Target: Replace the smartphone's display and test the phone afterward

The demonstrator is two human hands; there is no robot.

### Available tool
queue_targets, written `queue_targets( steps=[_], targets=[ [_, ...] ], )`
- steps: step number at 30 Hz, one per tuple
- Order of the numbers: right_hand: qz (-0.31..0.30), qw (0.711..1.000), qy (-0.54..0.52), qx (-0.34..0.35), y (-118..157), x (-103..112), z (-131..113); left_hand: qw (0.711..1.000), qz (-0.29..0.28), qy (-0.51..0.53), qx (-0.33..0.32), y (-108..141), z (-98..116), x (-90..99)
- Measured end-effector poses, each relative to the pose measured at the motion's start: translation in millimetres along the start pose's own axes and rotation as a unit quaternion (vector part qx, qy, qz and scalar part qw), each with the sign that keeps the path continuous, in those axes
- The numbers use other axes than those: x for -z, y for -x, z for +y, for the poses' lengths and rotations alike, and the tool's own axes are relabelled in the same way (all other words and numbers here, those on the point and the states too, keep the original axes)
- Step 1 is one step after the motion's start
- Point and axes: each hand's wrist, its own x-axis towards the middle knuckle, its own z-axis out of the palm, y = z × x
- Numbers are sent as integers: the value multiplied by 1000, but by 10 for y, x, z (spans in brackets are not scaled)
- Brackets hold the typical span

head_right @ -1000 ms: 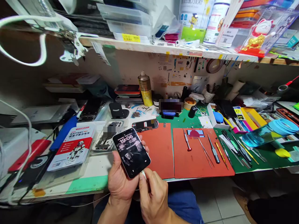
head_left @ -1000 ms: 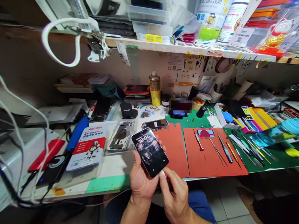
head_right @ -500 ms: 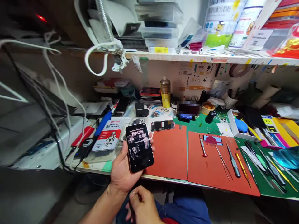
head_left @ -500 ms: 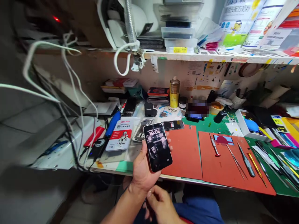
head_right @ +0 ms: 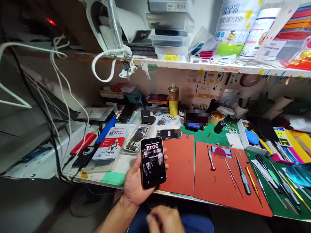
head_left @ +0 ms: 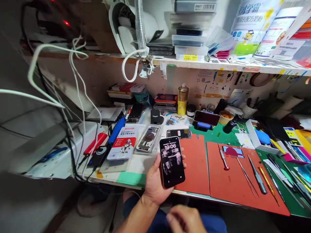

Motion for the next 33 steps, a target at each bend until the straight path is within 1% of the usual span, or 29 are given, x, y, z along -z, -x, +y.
queue_targets(
  steps=[1,2,3,4,5,6,8,10,12,15,18,20,23,26,33],
  targets=[
    [50,997,50,5,-12,196,-35,1000,6,7,2,-36,-57,0],
    [119,989,84,7,-25,358,-77,1000,13,14,0,-71,-115,-3],
    [166,980,111,13,-37,474,-120,1000,20,21,0,-103,-172,-9],
    [208,970,126,23,-48,541,-155,999,25,28,3,-131,-225,-16],
    [238,961,135,33,-58,560,-176,999,28,34,6,-155,-273,-23],
    [255,956,141,41,-66,540,-181,999,30,40,9,-173,-314,-28],
    [280,947,150,42,-81,430,-155,998,38,46,13,-194,-375,-28],
    [294,943,156,33,-101,309,-112,997,51,49,16,-198,-409,-11],
    [292,941,162,44,-136,234,-88,997,64,51,17,-191,-423,15],
    [300,934,184,69,-214,201,-111,995,80,57,22,-178,-430,46],
    [319,921,207,80,-289,183,-171,993,98,58,33,-180,-436,56],
    [330,914,219,90,-320,159,-203,993,105,52,25,-191,-440,63],
    [349,904,229,97,-337,122,-217,994,102,45,20,-212,-442,86],
    [350,902,229,104,-333,113,-200,994,87,52,30,-225,-446,109],
    [352,892,252,127,-341,157,-212,997,63,46,25,-226,-450,103]
  ],
)
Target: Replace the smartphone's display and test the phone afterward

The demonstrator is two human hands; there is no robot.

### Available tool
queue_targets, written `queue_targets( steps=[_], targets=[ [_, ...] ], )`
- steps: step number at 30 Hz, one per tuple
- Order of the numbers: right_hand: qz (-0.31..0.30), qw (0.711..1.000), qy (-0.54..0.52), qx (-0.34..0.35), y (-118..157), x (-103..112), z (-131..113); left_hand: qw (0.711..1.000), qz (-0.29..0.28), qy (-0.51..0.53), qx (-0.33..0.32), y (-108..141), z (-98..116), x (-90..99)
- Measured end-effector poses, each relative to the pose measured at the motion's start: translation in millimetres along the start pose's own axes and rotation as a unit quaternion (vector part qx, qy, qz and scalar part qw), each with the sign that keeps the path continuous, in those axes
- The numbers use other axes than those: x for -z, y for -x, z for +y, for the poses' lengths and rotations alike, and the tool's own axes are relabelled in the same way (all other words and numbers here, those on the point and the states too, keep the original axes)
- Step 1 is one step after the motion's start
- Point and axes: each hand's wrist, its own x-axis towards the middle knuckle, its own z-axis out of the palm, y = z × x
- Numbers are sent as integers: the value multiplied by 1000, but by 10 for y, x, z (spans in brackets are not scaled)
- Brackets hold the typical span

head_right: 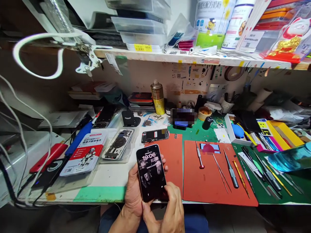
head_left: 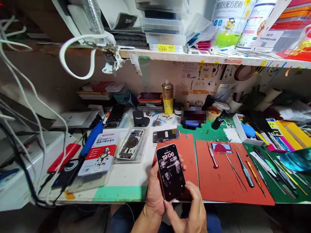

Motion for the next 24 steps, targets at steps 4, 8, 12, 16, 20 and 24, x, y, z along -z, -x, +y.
queue_targets(
  steps=[4,8,12,16,20,24],
  targets=[
    [16,1000,10,-6,-16,-5,-40,1000,-2,-7,-7,0,-3,1],
    [24,999,26,3,-6,-15,-56,1000,8,-9,-10,1,-8,7],
    [24,999,23,-1,1,-20,-54,1000,12,-2,3,6,-4,4],
    [23,1000,15,-4,-16,-21,-71,1000,18,3,8,7,-1,1],
    [26,999,18,-2,-7,-24,-55,1000,17,2,5,3,-8,12],
    [9,1000,22,6,77,-23,49,1000,23,8,11,-3,-11,17]
  ],
)
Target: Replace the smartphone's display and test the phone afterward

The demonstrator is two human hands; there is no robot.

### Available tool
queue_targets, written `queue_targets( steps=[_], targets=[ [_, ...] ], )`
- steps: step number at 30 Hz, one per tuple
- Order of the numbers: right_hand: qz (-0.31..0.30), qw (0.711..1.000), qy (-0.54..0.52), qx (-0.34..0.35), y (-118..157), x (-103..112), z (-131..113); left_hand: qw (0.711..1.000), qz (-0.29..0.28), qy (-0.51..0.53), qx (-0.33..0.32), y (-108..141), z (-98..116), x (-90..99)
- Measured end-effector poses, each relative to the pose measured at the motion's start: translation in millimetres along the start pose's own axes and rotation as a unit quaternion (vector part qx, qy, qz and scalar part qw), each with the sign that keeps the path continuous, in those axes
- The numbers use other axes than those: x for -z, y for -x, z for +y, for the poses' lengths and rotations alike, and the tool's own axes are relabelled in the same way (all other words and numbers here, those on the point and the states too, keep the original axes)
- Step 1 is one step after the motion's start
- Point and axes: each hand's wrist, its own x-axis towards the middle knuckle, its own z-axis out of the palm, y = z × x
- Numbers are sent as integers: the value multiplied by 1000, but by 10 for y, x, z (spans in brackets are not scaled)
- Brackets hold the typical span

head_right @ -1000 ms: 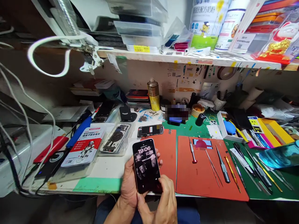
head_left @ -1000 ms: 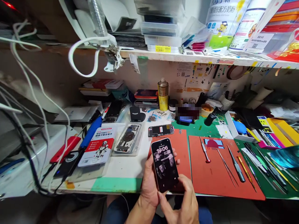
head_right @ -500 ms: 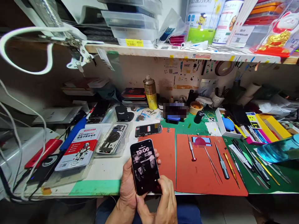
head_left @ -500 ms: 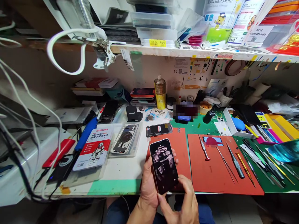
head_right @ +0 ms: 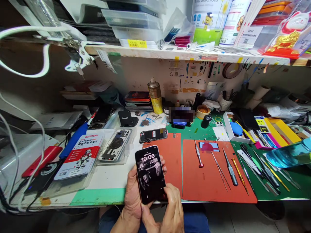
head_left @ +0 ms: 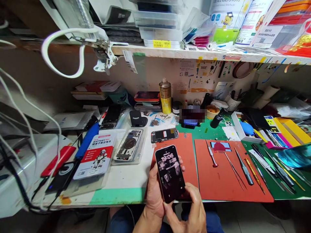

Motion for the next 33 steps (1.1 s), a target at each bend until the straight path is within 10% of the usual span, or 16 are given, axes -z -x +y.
queue_targets(
  steps=[33],
  targets=[
    [32,999,22,-10,38,-41,-31,999,37,-18,-9,0,-12,-61]
  ],
)
